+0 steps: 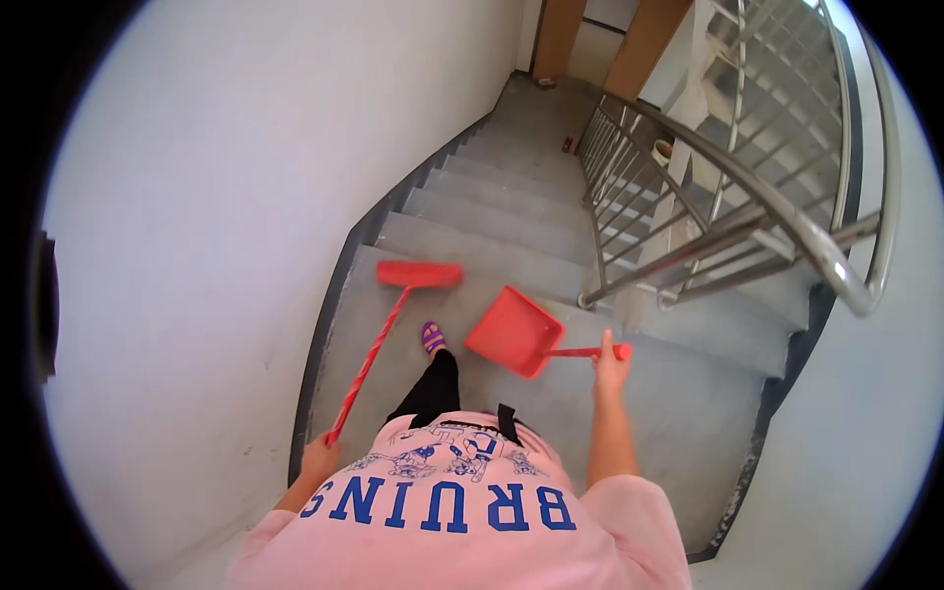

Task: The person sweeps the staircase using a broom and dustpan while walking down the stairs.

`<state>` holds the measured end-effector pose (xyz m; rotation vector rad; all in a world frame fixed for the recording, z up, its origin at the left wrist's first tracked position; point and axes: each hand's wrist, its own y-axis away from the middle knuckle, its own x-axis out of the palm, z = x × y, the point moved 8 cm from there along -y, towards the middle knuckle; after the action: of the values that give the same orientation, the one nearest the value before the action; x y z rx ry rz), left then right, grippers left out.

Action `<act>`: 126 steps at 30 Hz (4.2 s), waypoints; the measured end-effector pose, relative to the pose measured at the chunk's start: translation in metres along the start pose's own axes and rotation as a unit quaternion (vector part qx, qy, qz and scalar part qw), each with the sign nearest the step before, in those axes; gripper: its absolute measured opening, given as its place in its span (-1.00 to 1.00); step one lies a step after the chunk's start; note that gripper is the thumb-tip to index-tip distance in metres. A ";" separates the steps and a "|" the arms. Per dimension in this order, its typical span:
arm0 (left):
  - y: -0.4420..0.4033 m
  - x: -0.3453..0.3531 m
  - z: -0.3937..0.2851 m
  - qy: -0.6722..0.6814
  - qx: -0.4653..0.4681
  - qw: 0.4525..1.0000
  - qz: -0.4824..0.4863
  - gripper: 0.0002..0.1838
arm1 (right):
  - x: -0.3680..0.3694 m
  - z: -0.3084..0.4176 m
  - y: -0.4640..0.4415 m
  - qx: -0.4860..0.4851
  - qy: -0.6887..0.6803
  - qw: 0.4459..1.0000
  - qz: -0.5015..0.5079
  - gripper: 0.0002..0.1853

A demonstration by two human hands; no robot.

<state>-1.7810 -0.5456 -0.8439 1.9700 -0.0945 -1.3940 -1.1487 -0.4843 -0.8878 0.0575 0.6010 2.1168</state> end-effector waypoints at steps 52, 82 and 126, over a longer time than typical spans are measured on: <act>-0.062 -0.144 -0.165 0.033 -0.483 0.855 0.185 -0.60 | 0.918 0.030 -0.143 -0.180 0.234 0.830 0.473 -0.67; -0.077 -0.151 -0.183 0.058 -0.526 0.818 0.226 -0.59 | 1.001 0.023 -0.172 -0.185 0.221 0.851 0.440 -0.65; -0.073 -0.192 -0.191 0.093 -0.551 0.801 0.217 -0.58 | 0.980 0.049 -0.175 -0.155 0.344 0.788 0.486 -0.30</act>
<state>-1.7226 -0.3115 -0.7019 0.9716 0.2886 -0.6464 -1.5790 0.3896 -1.0986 -0.7907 0.7024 3.2550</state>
